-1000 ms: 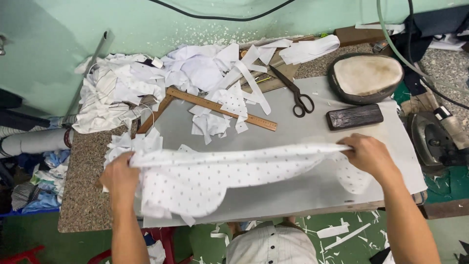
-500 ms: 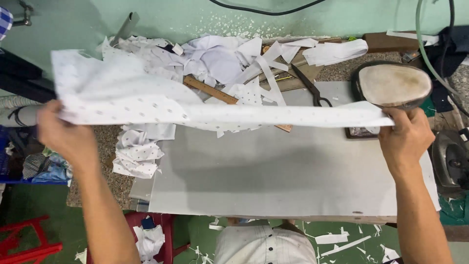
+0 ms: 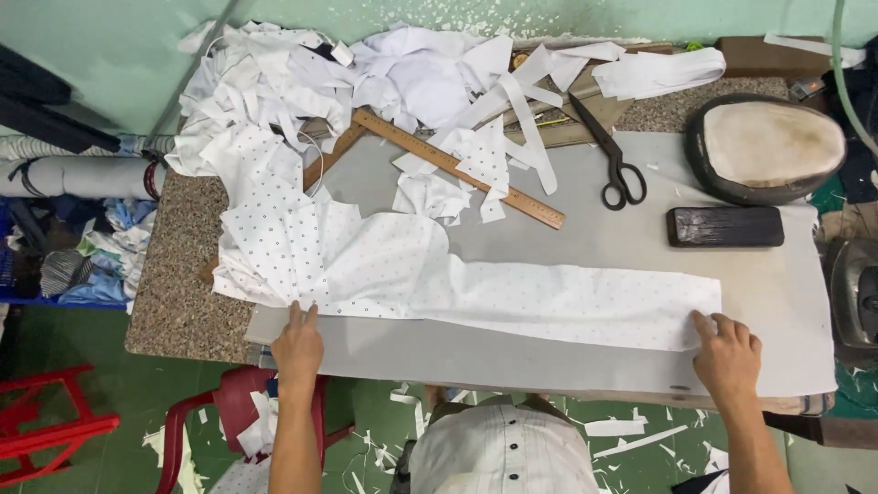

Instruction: The person irons a long strip of white patterned fabric on a work table using a steam iron. They smooth the fabric with their hands, move a phone aside to access the surface, and repeatedly pass the iron over the material to flatten it.

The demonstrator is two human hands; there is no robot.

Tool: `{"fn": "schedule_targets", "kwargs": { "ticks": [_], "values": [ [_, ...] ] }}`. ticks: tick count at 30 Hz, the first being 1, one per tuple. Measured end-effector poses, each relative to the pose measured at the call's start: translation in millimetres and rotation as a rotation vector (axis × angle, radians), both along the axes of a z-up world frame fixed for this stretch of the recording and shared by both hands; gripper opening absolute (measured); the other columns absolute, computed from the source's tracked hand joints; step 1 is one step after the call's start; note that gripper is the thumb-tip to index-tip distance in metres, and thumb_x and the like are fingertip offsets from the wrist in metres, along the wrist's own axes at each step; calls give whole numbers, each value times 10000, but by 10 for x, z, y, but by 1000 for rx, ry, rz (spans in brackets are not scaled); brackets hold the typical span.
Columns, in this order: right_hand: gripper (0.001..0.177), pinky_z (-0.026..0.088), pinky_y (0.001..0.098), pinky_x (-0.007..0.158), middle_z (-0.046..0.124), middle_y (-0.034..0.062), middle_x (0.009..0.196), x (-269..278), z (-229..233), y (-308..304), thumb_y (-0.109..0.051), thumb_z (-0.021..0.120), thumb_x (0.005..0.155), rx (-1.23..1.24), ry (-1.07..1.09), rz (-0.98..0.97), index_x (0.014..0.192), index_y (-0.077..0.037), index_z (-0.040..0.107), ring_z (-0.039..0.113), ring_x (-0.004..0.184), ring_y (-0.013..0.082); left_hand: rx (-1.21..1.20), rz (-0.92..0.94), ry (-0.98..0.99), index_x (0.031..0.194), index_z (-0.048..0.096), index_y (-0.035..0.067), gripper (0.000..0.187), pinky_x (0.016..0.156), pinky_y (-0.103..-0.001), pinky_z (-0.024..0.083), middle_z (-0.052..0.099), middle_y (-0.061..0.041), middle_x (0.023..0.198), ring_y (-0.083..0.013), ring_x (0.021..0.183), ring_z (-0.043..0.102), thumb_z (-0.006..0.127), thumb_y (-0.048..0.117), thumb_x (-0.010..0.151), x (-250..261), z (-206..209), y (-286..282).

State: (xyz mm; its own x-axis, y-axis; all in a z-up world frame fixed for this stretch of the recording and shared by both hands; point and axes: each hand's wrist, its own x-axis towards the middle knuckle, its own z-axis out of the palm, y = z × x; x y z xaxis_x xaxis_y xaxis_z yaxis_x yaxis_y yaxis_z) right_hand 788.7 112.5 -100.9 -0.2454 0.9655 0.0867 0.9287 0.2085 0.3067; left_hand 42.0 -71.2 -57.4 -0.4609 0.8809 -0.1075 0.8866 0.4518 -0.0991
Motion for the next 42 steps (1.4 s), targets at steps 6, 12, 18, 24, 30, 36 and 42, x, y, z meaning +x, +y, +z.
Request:
{"fn": "schedule_targets", "kwargs": {
  "ticks": [6, 12, 18, 24, 30, 36, 42],
  "values": [
    [410, 575, 528, 1011, 695, 217, 1367, -601, 496, -41, -271, 559, 1069, 67, 377, 58, 1390, -39, 666, 686, 1204, 367, 405, -430, -245, 1212, 712, 10, 280, 1056, -487, 509, 689, -216, 1270, -347, 1157, 659, 605, 168, 1007, 1166, 415, 435],
    [656, 322, 571, 1185, 460, 230, 1597, -1158, 460, -140, -489, 356, 1092, -221, 398, -163, 1605, -84, 419, 391, 1493, 402, 292, -371, -344, 1411, 603, 50, 520, 1151, -629, 346, 566, -282, 1430, -446, 1380, 491, 628, 366, 999, 1650, 287, 903],
    [730, 231, 555, 1226, 347, 192, 1657, -1011, 289, -333, -582, 225, 1091, -353, 391, -312, 1633, -101, 315, 258, 1549, 382, 84, 146, -265, 1602, 307, -25, 774, 1090, -630, 432, 329, -316, 1616, -497, 1389, 462, 377, 526, 1062, 907, 442, 650],
    [720, 219, 513, 1242, 376, 82, 1652, -1127, 210, -732, -637, 204, 1061, -336, 261, -277, 1627, -209, 321, 284, 1553, 303, -74, 247, -246, 1650, 228, 56, 872, 1062, -604, 474, 415, -307, 1565, -487, 1387, 478, 297, 659, 1024, 676, 634, 262],
    [736, 249, 543, 1219, 414, 162, 1622, -1290, 178, -746, -631, 295, 1042, -198, 259, -277, 1569, -132, 424, 302, 1544, 359, 420, -183, 348, 1314, 728, 117, 627, 1122, -416, 493, 694, -159, 1382, -273, 1290, 661, 651, 600, 923, 630, -266, 144],
    [561, 390, 559, 1100, 518, 267, 1478, -3018, 445, -648, -373, 653, 950, 14, 776, 333, 1388, -29, 588, 479, 1384, 428, 179, -503, -349, 1535, 430, 25, 673, 1233, -601, 173, 366, -262, 1611, -426, 1504, 306, 548, 429, 1010, 2042, 36, 914],
    [537, 417, 553, 1088, 533, 246, 1472, -3316, 59, -567, -398, 628, 976, 3, 889, 367, 1417, -95, 584, 481, 1390, 415, 139, -546, -322, 1579, 371, 84, 653, 1239, -608, 92, 290, -214, 1661, -403, 1540, 229, 478, 426, 1033, 2193, -238, 1098]
  ]
}}
